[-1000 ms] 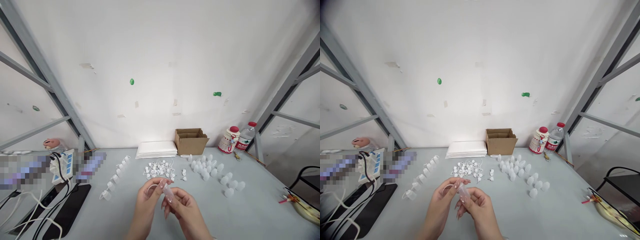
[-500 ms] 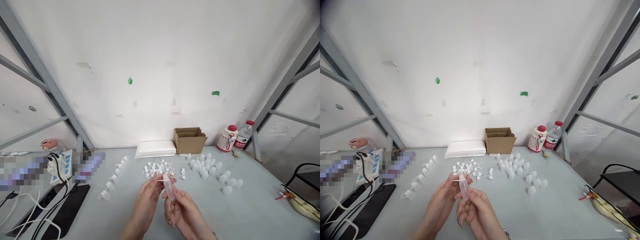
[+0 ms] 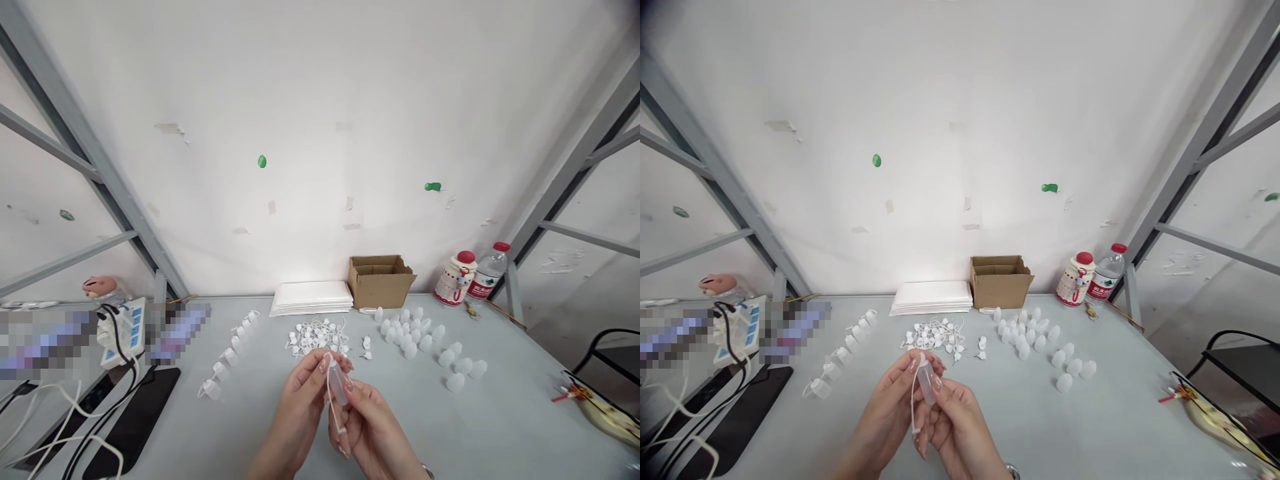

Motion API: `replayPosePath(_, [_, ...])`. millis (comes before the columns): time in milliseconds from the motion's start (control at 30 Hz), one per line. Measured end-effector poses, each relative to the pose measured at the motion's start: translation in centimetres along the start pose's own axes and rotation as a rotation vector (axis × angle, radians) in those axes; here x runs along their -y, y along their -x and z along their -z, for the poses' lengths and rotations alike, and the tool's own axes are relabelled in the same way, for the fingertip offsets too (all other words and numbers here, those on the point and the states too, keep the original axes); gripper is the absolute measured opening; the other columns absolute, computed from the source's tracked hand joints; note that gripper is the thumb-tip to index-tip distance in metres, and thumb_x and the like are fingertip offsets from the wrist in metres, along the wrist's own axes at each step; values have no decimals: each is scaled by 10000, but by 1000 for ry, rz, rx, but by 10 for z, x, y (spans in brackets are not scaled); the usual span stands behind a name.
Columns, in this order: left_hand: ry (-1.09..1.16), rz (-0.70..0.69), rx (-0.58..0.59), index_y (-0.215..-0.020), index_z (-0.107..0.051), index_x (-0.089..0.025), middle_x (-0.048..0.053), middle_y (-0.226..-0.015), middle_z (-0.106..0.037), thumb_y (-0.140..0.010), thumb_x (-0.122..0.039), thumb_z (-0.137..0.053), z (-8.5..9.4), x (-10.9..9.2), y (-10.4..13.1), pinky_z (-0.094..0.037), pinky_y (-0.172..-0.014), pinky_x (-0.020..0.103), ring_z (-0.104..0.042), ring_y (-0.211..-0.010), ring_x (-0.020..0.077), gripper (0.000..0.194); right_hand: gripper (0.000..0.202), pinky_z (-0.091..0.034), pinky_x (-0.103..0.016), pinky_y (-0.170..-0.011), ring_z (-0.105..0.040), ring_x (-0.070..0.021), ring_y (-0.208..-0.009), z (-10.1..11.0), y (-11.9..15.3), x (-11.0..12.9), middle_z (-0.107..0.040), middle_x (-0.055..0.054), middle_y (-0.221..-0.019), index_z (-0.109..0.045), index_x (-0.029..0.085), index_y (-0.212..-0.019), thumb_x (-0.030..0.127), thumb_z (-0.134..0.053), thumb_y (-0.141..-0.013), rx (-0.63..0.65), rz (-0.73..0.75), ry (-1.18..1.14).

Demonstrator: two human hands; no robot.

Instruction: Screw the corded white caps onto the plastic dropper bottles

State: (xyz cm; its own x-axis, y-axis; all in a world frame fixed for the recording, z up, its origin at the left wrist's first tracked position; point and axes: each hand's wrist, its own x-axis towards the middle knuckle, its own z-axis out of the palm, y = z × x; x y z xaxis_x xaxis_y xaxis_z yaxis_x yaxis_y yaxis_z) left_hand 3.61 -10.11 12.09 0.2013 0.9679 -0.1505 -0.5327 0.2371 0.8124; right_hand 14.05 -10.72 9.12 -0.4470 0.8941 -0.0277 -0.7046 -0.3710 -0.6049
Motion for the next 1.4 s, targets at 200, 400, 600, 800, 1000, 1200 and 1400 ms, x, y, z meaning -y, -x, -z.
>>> replayPosePath(200, [101,13,94,-800,-642,-173,53,-851,-610,-795,-321,-540,-2,-1,5,-450,-740,246,-567,-792,162,179,349,-374,-161,-350,-481,-70,-349,-4,1,3,-593,-32,-466,-660,89,-694,435,-661,-739,-31,26,96])
replayPosePath(400, [23,8,5,-788,-656,-164,49,-825,-627,-753,-269,-566,-6,-6,8,-454,-679,218,-575,-785,160,143,356,-417,-194,-399,-511,-86,-390,-4,2,3,-610,-38,-508,-630,102,-635,440,-653,-744,-100,85,237])
replayPosePath(600, [14,16,1,-843,-680,-146,71,-850,-657,-744,-253,-557,0,-4,7,-462,-714,247,-596,-819,190,191,346,-411,-193,-391,-512,-88,-389,0,4,2,-607,-32,-509,-640,101,-682,442,-664,-733,-103,76,212])
replayPosePath(800, [105,65,40,-846,-688,-142,66,-805,-666,-720,-254,-570,1,0,5,-454,-738,257,-606,-833,201,206,339,-303,-156,-332,-436,-53,-309,2,2,0,-564,-8,-426,-662,97,-671,429,-663,-736,-5,-14,13])
replayPosePath(1000, [261,101,76,-824,-694,-142,55,-801,-651,-753,-216,-503,3,5,2,-434,-826,295,-586,-838,184,216,290,-285,-158,-347,-353,-30,-298,1,1,-4,-510,33,-387,-676,110,-677,395,-667,-733,37,-74,-106])
replayPosePath(1200, [320,95,123,-798,-707,-139,53,-785,-662,-761,-187,-491,2,7,3,-429,-854,316,-598,-822,184,224,217,-235,-131,-338,-302,-15,-308,0,-1,-3,-525,50,-411,-678,150,-682,364,-700,-708,108,-181,-247])
replayPosePath(1400, [353,122,125,-915,-704,-120,81,-843,-687,-804,-286,-468,6,7,2,-433,-862,335,-606,-879,214,309,254,-210,-116,-330,-247,-7,-309,3,-2,0,-413,83,-370,-643,125,-643,363,-697,-715,167,-291,-334])
